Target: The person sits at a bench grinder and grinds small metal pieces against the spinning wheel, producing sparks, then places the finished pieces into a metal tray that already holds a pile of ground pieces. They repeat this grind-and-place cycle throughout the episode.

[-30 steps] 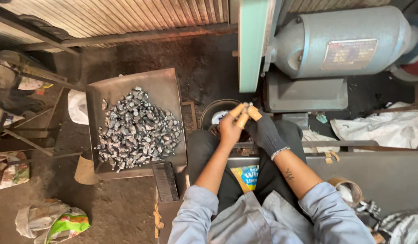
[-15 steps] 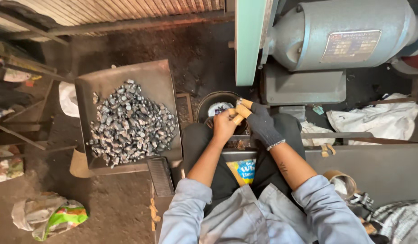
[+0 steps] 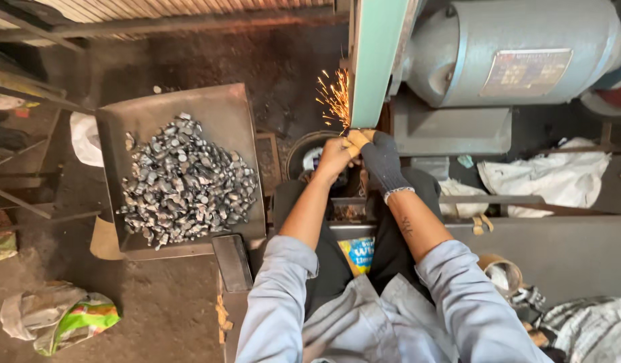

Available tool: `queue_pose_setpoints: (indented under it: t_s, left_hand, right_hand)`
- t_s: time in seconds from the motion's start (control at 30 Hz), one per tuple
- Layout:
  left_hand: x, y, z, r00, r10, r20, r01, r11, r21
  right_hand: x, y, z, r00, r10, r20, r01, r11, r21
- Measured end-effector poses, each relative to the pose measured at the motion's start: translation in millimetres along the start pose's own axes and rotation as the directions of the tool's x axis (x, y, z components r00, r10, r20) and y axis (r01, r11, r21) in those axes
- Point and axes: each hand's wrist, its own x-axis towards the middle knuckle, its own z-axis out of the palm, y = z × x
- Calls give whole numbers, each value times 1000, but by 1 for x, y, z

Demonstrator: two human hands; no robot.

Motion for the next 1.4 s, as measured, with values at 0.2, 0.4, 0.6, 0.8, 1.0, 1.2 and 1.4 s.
queue_pose_setpoints:
  t_s: [0.2,0.4,0.6,0.8,1.0,1.2,1.4]
  left_hand:
    - [-21,-1,1,880,472,-60,-328,693,642]
    - [-62,10,26,952,239,-190,-281,930,-237]
    - [-66,20,16,986,39,-159,-107,890,-444]
    - [-4,43,6,870,261,-418,-367,910,-195]
    - [-7,36,2,875,256,-411,-405,851,-333]
    - [-57,60,-109,746,577,-333,-110,599,793]
    - [-75,83,-266,846,510,-156,290,-195,937]
  right_hand:
    - [-18,10,3,955,-254,-152,226,958,-179]
    - [-31,16,-1,971,-216,-101,209,975,-78]
    - [-22,31,-10,984,3,179,-88,877,472]
    - [1,12,13,832,-285,477,-249,575,779]
    - [-14,-4,8,807,-367,463,173,896,409]
    - [-46,-18,20,968,129,217,28,797,-603]
    - [-69,-12,32,833,22,553,482,461,-745]
